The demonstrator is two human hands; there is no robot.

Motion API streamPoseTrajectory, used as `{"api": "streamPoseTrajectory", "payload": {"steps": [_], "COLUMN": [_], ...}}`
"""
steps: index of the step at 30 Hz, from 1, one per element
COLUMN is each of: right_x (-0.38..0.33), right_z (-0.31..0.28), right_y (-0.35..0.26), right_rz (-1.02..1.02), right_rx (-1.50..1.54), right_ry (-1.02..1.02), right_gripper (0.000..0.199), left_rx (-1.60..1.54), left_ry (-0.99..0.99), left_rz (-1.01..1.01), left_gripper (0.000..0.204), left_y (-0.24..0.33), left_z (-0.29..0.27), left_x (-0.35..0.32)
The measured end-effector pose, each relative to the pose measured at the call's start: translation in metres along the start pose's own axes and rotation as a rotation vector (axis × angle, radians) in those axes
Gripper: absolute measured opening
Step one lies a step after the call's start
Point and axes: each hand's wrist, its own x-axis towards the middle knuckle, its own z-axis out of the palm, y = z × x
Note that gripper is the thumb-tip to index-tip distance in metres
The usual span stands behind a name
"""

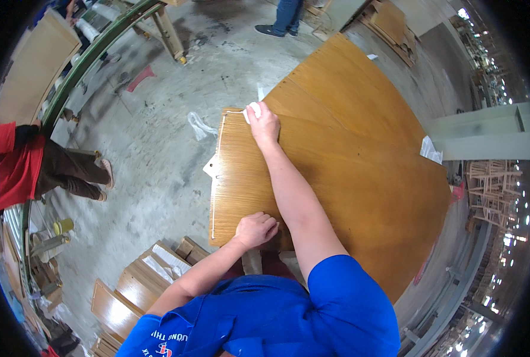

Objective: The person wipes the surface of a large wooden panel with a white cloth, removes protective paper, and continues wiping the panel. The person then places the panel onto a roller conveyor and wipes it again.

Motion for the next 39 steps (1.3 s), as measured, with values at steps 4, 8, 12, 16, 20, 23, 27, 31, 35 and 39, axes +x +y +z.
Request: {"api": "streamPoseTrajectory", "payload": {"steps": [4,8,12,16,20,23,27,31,35,39], "right_x": [-0.004,-0.006,-0.006,-0.006,-0.008,-0.005,-0.003,-0.003,0.000,-0.001], "right_z": [-0.008,-0.031,-0.058,-0.093,-0.125,-0.149,-0.163,-0.165,-0.166,-0.176], "right_y": [-0.001,0.019,0.042,0.078,0.100,0.118,0.129,0.131,0.130,0.141], "right_rz": [0.002,0.010,0.054,0.090,0.143,0.184,0.215,0.226,0.257,0.257], "right_rx": [0.040,0.046,0.036,-0.013,-0.050,-0.089,-0.067,-0.107,-0.112,-0.094], "right_ry": [0.024,0.095,0.164,0.258,0.332,0.396,0.429,0.409,0.372,0.389], "right_gripper": [0.034,0.034,0.033,0.032,0.032,0.032,0.034,0.034,0.033,0.033], "left_rx": [0.029,0.039,0.076,0.085,0.124,0.143,0.162,0.152,0.111,0.018], "left_ry": [-0.016,-0.009,0.004,-0.031,-0.036,-0.042,-0.058,-0.046,-0.044,-0.050], "left_rz": [-0.003,0.014,0.014,0.028,0.022,0.035,0.035,0.038,0.031,0.002], "left_gripper": [0.020,0.021,0.021,0.019,0.020,0.021,0.020,0.019,0.017,0.017], "left_y": [-0.002,0.001,0.001,0.004,0.005,0.006,0.007,0.010,0.008,0.010], "left_z": [-0.001,0.001,0.003,0.003,0.002,0.003,0.003,0.002,0.004,0.007], "left_x": [0.000,0.003,0.005,0.007,0.007,0.009,0.009,0.011,0.011,0.013]}}
